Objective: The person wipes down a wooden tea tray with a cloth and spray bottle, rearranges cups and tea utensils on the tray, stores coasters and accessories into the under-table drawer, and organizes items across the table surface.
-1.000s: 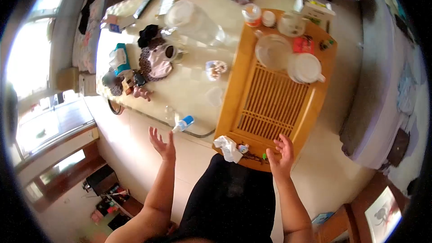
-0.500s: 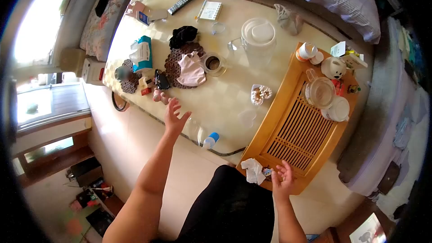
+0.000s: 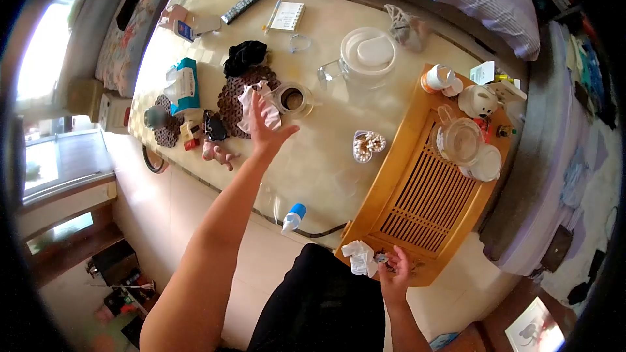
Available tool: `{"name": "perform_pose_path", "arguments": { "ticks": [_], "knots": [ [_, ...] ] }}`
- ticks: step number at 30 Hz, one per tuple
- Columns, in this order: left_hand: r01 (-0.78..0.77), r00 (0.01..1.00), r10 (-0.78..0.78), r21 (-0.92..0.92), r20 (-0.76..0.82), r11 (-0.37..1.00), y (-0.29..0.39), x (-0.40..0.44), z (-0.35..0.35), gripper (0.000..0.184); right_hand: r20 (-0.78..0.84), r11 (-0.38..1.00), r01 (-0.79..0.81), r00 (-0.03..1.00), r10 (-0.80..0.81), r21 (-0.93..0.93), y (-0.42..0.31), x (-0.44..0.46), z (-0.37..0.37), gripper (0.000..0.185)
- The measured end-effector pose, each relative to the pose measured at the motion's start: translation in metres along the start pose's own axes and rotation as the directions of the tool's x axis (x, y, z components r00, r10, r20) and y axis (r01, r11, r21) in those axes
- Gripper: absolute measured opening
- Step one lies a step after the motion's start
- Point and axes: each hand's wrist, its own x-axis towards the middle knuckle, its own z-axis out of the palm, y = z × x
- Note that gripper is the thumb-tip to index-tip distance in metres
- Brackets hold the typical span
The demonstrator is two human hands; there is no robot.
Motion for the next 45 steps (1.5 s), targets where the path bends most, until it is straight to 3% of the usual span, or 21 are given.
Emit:
{"name": "perform_pose_path", "arguments": {
  "ticks": [3,8,10,11,12,14,16,18,22,26,30,38,39,45],
  "knots": [
    [-0.303,0.953,0.300,0.178,0.044,0.936,0.012,0.014,-0.004,0.121,-0.010,0.998,-0.027,1.000,0.028,0.054,-0.002,0.000,0.003,0.054],
    [-0.091,0.995,0.090,0.011,0.045,0.996,0.010,0.032,0.013,0.106,0.028,0.996,-0.079,0.997,0.078,0.042,-0.015,0.005,0.012,0.052],
    [-0.178,0.984,0.178,0.001,0.011,0.984,-0.001,0.032,0.017,0.096,0.037,0.995,-0.097,0.995,0.097,-0.014,-0.025,0.004,0.012,0.051],
    [-0.251,0.968,0.250,0.073,0.013,0.965,-0.005,0.033,0.014,0.092,0.006,1.000,0.012,1.000,-0.012,-0.018,-0.013,0.005,0.014,0.052],
    [-0.323,0.946,0.324,0.139,0.018,0.936,-0.007,0.031,0.011,0.088,0.018,0.999,-0.022,1.000,0.021,0.023,-0.020,0.004,0.013,0.051],
    [-0.297,0.953,0.300,0.077,-0.030,0.952,0.006,0.022,0.003,0.085,-0.023,0.999,0.047,0.999,-0.046,0.019,-0.024,0.005,0.012,0.050],
    [-0.387,0.919,0.392,0.089,-0.036,0.918,0.018,0.009,-0.007,0.085,-0.054,0.996,0.084,0.995,-0.084,0.008,-0.016,0.003,0.008,0.049],
    [-0.463,0.884,0.467,0.196,0.032,0.864,0.054,-0.012,-0.022,0.082,-0.071,0.995,0.090,0.994,-0.087,0.033,-0.020,0.000,0.005,0.049],
    [-0.587,0.792,0.533,0.135,0.299,0.798,0.130,-0.059,-0.028,0.078,-0.052,0.993,0.073,0.996,-0.069,0.087,-0.022,-0.006,-0.006,0.048],
    [-0.482,0.776,0.483,-0.112,0.407,0.869,0.180,-0.106,0.028,0.076,-0.065,0.984,0.088,0.995,-0.079,0.153,-0.020,-0.013,-0.020,0.050],
    [-0.459,0.718,0.503,-0.216,0.480,0.862,0.202,-0.137,0.097,0.075,-0.111,0.980,0.083,0.992,-0.063,0.181,-0.012,-0.023,-0.045,0.051],
    [-0.478,0.756,0.450,-0.068,0.476,0.876,0.206,-0.147,0.159,0.078,-0.160,0.987,0.091,0.985,-0.069,0.129,0.012,-0.040,-0.116,0.053],
    [-0.469,0.753,0.438,-0.065,0.491,0.881,0.212,-0.146,0.160,0.078,-0.144,0.987,0.031,0.990,-0.008,0.157,0.015,-0.041,-0.121,0.053],
    [-0.433,0.759,0.442,-0.137,0.478,0.891,0.197,-0.144,0.171,0.082,-0.125,0.979,0.064,0.991,-0.041,0.193,0.019,-0.037,-0.146,0.051]
  ]
}}
